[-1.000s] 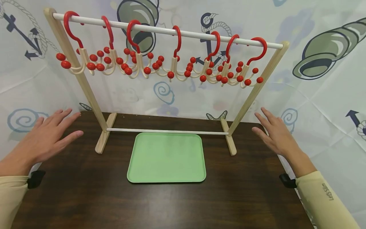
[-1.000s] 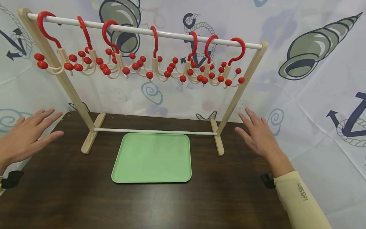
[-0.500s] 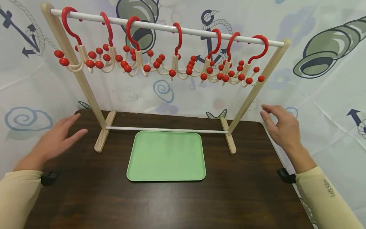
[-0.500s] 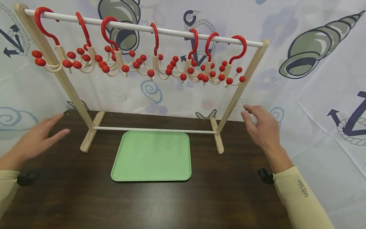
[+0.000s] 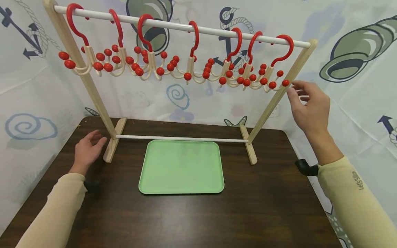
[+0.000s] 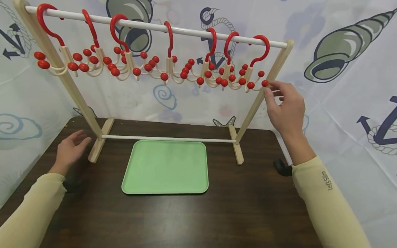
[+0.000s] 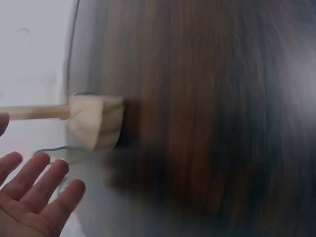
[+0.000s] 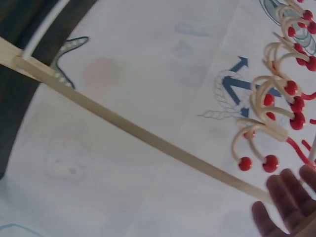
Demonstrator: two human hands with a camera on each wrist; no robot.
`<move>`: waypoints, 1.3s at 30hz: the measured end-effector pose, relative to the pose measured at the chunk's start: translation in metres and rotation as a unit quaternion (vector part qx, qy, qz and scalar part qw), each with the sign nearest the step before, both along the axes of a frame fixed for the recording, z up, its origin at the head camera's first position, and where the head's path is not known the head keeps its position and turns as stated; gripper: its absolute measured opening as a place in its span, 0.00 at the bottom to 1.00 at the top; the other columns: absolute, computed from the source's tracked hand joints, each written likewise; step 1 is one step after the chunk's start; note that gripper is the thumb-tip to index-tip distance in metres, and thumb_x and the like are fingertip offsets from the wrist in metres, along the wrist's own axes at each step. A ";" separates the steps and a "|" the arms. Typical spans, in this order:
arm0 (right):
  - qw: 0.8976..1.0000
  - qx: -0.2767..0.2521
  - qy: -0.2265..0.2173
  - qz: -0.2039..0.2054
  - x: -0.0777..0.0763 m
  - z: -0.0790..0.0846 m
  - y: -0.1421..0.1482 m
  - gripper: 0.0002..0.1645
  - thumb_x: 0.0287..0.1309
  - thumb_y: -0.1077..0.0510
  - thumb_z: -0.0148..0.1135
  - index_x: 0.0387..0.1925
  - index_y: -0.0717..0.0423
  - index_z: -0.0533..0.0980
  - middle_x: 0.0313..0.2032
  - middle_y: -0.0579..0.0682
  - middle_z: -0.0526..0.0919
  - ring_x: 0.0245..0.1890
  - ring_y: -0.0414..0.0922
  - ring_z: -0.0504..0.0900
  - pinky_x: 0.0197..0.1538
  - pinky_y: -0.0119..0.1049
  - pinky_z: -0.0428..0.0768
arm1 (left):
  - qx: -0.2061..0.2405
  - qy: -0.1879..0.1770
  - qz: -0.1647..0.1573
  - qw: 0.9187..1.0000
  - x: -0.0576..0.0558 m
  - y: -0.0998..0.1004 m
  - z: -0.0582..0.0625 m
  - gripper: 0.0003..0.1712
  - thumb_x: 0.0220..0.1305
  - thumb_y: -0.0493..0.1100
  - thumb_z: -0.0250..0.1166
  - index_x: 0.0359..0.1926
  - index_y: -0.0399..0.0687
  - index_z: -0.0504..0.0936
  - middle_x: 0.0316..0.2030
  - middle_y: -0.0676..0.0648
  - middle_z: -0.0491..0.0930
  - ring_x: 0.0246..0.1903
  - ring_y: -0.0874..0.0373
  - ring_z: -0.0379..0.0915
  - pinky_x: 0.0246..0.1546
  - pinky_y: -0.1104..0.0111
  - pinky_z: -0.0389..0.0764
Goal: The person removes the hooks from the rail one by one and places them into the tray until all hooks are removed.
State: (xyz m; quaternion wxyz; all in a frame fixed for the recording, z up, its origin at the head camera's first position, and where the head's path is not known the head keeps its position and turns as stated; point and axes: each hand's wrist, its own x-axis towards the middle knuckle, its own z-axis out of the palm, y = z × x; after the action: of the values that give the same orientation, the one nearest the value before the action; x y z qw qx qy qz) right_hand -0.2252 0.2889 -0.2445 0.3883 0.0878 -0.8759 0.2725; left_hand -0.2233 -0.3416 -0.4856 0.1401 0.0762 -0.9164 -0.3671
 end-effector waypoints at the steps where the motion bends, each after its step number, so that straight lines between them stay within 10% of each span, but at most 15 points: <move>1: 1.000 0.001 -0.019 -0.002 -0.003 0.005 -0.002 0.24 0.66 0.46 0.56 0.56 0.55 0.79 0.50 0.53 0.84 0.47 0.50 0.82 0.51 0.33 0.74 | 0.008 0.002 0.010 1.000 -0.003 0.003 -0.003 0.33 0.72 0.49 0.55 0.68 0.31 0.65 0.57 0.27 0.74 0.54 0.30 0.73 0.50 0.41 0.71; 14: 0.985 -0.082 -0.148 0.019 -0.044 0.049 -0.020 0.30 0.67 0.41 0.55 0.67 0.43 0.70 0.58 0.50 0.79 0.53 0.44 0.79 0.48 0.30 0.78 | 0.022 -0.017 0.062 0.998 -0.029 0.023 -0.015 0.32 0.72 0.57 0.52 0.62 0.35 0.75 0.54 0.33 0.79 0.50 0.35 0.74 0.49 0.45 0.70; 39: 0.963 -0.238 -0.087 0.091 -0.059 0.066 -0.024 0.20 0.64 0.50 0.63 0.54 0.52 0.81 0.44 0.50 0.85 0.37 0.36 0.85 0.41 0.25 0.78 | -0.068 -0.012 0.103 0.992 -0.035 0.025 -0.027 0.26 0.71 0.52 0.56 0.54 0.35 0.81 0.44 0.34 0.83 0.45 0.34 0.77 0.44 0.43 0.71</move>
State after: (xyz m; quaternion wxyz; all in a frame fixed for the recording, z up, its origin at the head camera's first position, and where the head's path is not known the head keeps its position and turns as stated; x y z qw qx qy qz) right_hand -0.2844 0.2651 -0.1785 0.2935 0.0480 -0.8046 0.5140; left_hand -0.2580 -0.3167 -0.5130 0.1711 0.1644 -0.9282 -0.2867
